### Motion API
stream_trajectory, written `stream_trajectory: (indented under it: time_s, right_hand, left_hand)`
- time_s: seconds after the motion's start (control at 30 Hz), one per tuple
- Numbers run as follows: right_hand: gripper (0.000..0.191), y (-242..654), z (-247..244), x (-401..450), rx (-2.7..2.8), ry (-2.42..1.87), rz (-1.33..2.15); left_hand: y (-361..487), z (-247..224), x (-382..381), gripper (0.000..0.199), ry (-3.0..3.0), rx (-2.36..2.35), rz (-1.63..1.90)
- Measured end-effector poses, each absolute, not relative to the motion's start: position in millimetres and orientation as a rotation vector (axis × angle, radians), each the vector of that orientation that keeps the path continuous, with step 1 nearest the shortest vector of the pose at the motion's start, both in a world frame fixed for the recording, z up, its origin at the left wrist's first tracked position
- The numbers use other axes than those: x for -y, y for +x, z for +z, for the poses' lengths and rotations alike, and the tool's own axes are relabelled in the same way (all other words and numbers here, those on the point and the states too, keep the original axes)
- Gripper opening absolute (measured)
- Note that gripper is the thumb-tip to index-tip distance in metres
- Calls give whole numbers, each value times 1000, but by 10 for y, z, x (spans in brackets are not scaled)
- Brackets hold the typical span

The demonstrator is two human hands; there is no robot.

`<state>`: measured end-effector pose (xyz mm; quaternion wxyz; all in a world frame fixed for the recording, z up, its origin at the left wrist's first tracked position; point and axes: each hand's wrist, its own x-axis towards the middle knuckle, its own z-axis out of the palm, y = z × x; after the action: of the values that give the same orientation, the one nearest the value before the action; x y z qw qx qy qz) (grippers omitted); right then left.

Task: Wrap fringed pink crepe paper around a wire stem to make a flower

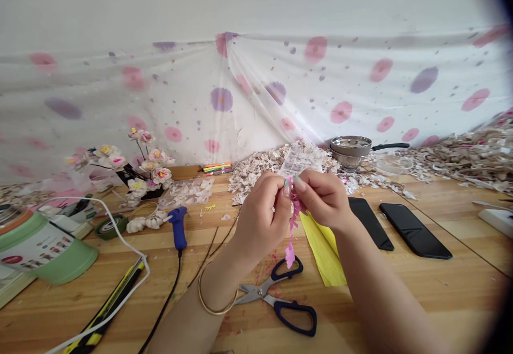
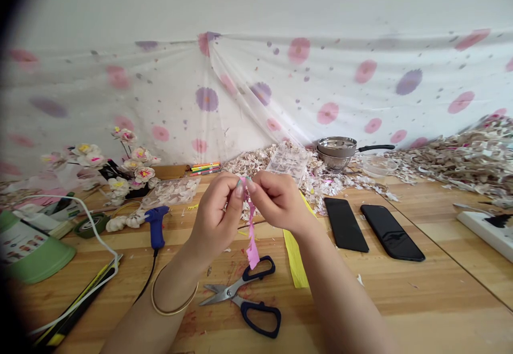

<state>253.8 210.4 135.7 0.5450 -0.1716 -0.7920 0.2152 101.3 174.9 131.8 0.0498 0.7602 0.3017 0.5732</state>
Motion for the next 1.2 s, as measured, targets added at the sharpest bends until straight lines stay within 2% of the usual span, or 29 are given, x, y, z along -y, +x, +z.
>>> stream_trajectory:
  time_s: [0.23,0.53,1.0,1.2]
  right_hand:
    - [29,2593,1381,-2134,1891,-415,536]
    - [23,2584,1384,-2126,1901,-381,492]
    - [17,2546,1343,-2122,1890,-368,510]
    - [33,2497,1329,-2081,1833,-427,493]
  left_hand:
    - [980,1339,-1732,12,2440,-933,1590]
    - [976,1342,-1735,21,2271,-926,1627]
    - [996,1329,-1754,20,2243,-968,1780]
    - [1018,1325,-1732,18,2303,-972,1835]
